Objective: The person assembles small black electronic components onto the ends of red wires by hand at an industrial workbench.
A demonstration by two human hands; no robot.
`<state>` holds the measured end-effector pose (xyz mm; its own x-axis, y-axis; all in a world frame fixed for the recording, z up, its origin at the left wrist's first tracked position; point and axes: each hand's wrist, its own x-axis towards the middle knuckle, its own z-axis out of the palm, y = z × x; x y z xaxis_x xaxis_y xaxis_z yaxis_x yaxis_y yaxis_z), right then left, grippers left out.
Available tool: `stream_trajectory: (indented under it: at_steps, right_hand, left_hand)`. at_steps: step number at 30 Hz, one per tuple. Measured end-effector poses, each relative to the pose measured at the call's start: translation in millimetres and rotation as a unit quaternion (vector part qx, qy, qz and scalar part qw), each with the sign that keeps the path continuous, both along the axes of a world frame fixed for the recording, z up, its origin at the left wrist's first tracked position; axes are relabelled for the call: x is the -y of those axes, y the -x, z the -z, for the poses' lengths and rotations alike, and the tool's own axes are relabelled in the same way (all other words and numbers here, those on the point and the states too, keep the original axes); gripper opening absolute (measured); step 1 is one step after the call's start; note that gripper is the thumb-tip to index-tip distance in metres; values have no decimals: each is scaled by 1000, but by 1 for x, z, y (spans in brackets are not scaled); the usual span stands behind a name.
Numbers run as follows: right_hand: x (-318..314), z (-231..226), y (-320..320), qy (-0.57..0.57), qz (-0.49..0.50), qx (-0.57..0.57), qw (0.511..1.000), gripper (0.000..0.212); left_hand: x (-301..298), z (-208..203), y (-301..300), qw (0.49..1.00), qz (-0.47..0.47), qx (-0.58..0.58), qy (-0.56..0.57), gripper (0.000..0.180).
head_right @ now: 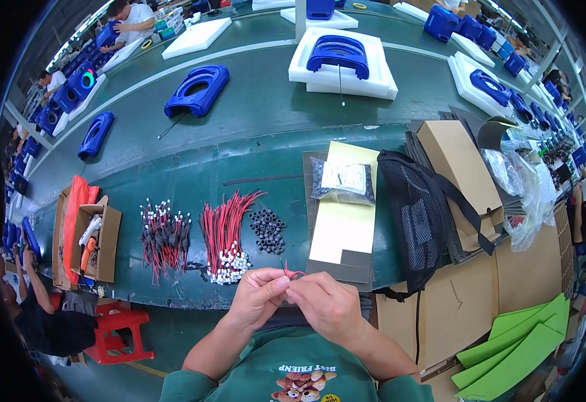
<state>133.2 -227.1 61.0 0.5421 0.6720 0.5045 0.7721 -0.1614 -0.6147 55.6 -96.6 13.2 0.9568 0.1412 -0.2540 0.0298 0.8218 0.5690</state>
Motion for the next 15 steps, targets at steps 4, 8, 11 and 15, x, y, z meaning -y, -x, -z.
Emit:
stream_trajectory:
  at_steps: [4,8,11,15]
  right_hand:
    - [-5,0,1,-20,-15,24,999,17]
    - [-4,-2,4,-86,67,-124,986,19]
    - [1,7,-1,-34,33,-230,972,20]
    - [-2,13,0,23,-36,-300,953,16]
  left_hand:
    - [-7,0,1,999,12,14,-36,11]
    - [-7,1,-1,999,-22,25,9,10]
    - [-7,3,-1,997,-53,24,40,10]
    - [-6,4,-1,997,-55,31,44,9]
